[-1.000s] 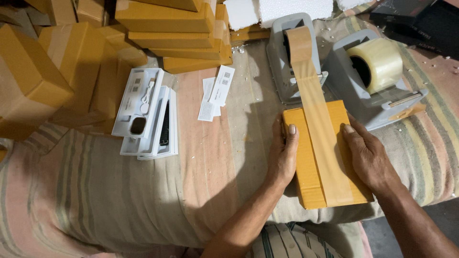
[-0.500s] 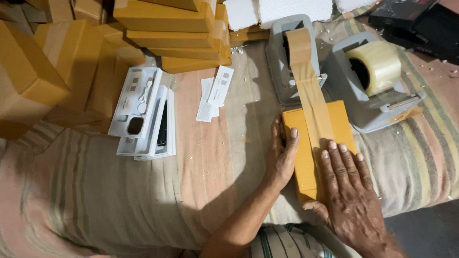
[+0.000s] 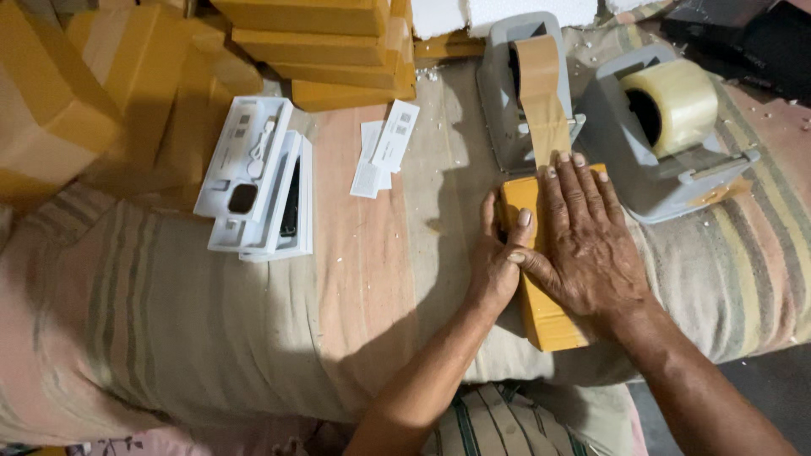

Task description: The person places a smartwatch and its accessories into a white tray, then into a brown cardboard box. They close the box and seal it with packing tape using a tape dispenser. The sealed box is placed on a stack of similar boxes. The person then picks up another white tray containing a smartwatch and begins to place the watch into the tray.

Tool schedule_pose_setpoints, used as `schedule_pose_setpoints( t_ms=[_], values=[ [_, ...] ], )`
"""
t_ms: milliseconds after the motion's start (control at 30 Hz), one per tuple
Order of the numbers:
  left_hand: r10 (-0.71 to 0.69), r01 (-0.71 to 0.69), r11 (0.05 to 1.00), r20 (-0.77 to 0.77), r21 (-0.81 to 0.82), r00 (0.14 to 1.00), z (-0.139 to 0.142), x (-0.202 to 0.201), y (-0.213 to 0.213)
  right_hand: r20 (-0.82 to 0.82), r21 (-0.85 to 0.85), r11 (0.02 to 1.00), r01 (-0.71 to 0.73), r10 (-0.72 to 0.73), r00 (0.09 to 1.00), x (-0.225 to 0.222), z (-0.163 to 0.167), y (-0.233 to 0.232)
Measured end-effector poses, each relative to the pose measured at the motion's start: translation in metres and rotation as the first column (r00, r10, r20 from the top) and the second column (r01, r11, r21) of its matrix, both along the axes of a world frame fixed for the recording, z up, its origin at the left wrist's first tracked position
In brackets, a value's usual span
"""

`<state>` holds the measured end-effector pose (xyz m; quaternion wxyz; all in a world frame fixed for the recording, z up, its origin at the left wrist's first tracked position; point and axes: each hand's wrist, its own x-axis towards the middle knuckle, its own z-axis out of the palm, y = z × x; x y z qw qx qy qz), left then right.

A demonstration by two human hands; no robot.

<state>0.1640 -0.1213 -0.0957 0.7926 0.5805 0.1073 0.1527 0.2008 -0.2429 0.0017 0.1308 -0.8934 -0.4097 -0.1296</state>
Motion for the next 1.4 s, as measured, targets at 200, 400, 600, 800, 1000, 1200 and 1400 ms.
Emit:
schedule_pose_setpoints(
  t_ms=[200,400,600,800,1000,1200,1400],
  values=[
    [-0.01,0.023,0.996,0.146,-0.082,0.989,0.003,-0.003,-0.001,-0.045,0.029,1.0,-0.008,0.009,0.999,-0.06,-0.013,-0.029],
    [-0.031,0.037,0.998,0.102,-0.056,0.994,0.009,-0.001,0.002,-0.068,0.006,0.997,0.072,-0.071,0.995,-0.128,-0.028,-0.061],
    [-0.066,0.066,0.998,0.019,-0.014,0.998,-0.002,0.001,0.005,-0.125,-0.007,0.999,0.032,-0.032,0.992,-0.089,-0.027,-0.043],
    [0.027,-0.032,0.995,0.058,0.093,0.998,-0.011,0.003,0.005,-0.019,-0.017,0.995,-0.094,0.094,0.995,-0.012,-0.008,0.001],
    [-0.026,0.027,0.999,-0.041,0.03,0.999,-0.006,0.0,0.007,-0.013,0.041,0.994,-0.105,0.106,0.994,0.002,-0.004,0.009],
    [-0.021,0.036,0.991,0.118,-0.128,0.993,0.005,0.0,0.002,-0.073,0.035,0.998,-0.042,0.045,0.996,-0.048,-0.013,-0.017],
    [-0.058,0.059,0.998,0.035,-0.025,0.998,0.01,-0.002,0.008,-0.012,-0.01,0.999,0.031,-0.031,0.999,-0.1,-0.024,-0.035]
  ],
)
